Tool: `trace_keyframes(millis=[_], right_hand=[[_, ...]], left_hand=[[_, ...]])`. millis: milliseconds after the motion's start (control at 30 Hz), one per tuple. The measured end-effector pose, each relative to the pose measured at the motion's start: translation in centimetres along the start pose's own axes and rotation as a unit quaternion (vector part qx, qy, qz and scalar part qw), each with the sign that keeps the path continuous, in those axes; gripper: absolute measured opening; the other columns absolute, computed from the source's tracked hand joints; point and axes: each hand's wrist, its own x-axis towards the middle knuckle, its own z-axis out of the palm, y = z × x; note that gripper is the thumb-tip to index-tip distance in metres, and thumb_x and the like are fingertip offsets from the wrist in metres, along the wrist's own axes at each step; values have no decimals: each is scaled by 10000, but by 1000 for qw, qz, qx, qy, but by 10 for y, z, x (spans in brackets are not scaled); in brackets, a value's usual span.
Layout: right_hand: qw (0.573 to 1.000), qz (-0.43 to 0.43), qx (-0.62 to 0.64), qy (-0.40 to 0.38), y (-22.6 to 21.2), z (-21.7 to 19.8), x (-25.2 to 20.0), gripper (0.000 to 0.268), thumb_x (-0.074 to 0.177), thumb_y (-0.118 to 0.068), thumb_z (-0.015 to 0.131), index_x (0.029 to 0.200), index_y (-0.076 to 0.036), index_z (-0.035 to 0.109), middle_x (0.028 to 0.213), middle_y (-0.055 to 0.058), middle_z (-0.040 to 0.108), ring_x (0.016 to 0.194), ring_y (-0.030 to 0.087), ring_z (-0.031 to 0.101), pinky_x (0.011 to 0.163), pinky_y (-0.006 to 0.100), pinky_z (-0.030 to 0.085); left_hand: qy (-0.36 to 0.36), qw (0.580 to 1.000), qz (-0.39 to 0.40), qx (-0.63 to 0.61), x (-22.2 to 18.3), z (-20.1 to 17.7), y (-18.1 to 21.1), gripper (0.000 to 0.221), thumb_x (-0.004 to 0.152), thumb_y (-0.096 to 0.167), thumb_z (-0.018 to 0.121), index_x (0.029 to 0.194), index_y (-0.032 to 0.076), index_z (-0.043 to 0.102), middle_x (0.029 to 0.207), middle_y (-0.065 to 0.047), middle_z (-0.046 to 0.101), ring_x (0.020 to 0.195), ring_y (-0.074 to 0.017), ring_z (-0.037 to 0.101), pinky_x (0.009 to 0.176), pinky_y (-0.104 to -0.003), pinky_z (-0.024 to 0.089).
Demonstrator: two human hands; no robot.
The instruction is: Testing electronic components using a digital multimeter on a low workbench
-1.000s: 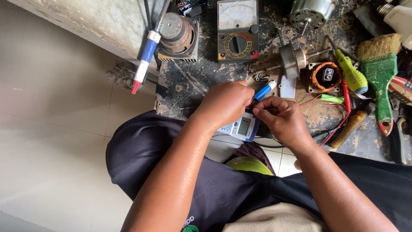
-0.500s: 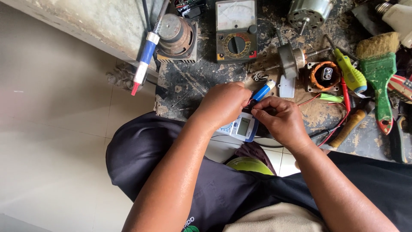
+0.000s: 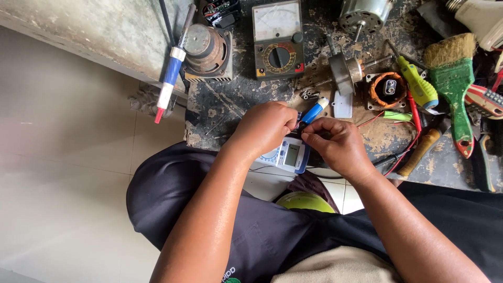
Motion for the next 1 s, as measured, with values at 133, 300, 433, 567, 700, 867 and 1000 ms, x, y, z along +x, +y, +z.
trace_keyframes(millis=[133, 300, 433, 567, 700, 867, 1000], right_hand=[[1000, 3, 19, -4, 1, -1, 1, 60, 824, -112, 787, 883, -109, 795, 718, 31, 697, 730, 89, 596, 678, 254, 466], [1000, -6, 8, -7, 2, -1, 0, 59, 819, -117, 792, 878, -116, 800, 706, 30, 694, 722, 93, 604, 671, 261, 467], [1000, -7, 6, -5, 1, 0, 0, 62, 816, -120, 796, 878, -116, 800, 708, 32, 697, 720, 93, 609, 671, 264, 472], [1000, -12, 15, -9, 2, -1, 1, 65, 818, -113, 798, 883, -107, 796, 715, 35, 697, 727, 95, 603, 674, 260, 471], [1000, -20, 18, -9, 4, -2, 2, 60, 817, -110, 799, 877, -103, 791, 716, 34, 686, 733, 95, 598, 675, 260, 469], [1000, -21, 11, -8, 4, -2, 1, 61, 815, -109, 794, 875, -97, 791, 719, 55, 691, 733, 113, 610, 672, 279, 474], [1000, -22, 8, -8, 7, 0, 2, 59, 816, -117, 795, 874, -103, 795, 708, 57, 685, 726, 111, 611, 674, 279, 474]], left_hand=[[2, 1000, 6, -6, 0, -3, 3, 183, 829, 19, 667, 677, 84, 589, 744, -153, 622, 805, -419, 688, 699, -502, 563], [5, 1000, 11, 2, 1, 2, -1, 202, 827, 12, 671, 668, 103, 587, 738, -106, 619, 796, -369, 690, 694, -460, 563], [3, 1000, 17, 7, 0, 2, -1, 192, 825, 13, 673, 672, 96, 591, 747, -119, 621, 808, -383, 689, 697, -470, 565], [1, 1000, 1, -1, 1, 3, 3, 169, 828, 36, 675, 690, 106, 607, 773, -115, 626, 834, -389, 690, 723, -487, 569], [-4, 1000, -10, 5, 1, 4, 4, 146, 831, 64, 678, 710, 116, 616, 807, -116, 636, 872, -406, 690, 758, -512, 571], [-4, 1000, -14, 7, 3, 6, 2, 146, 827, 63, 682, 710, 120, 616, 810, -103, 638, 870, -398, 695, 758, -514, 573], [-5, 1000, -6, 11, 3, 6, 0, 152, 824, 52, 685, 709, 115, 608, 799, -97, 631, 856, -391, 700, 738, -497, 579]])
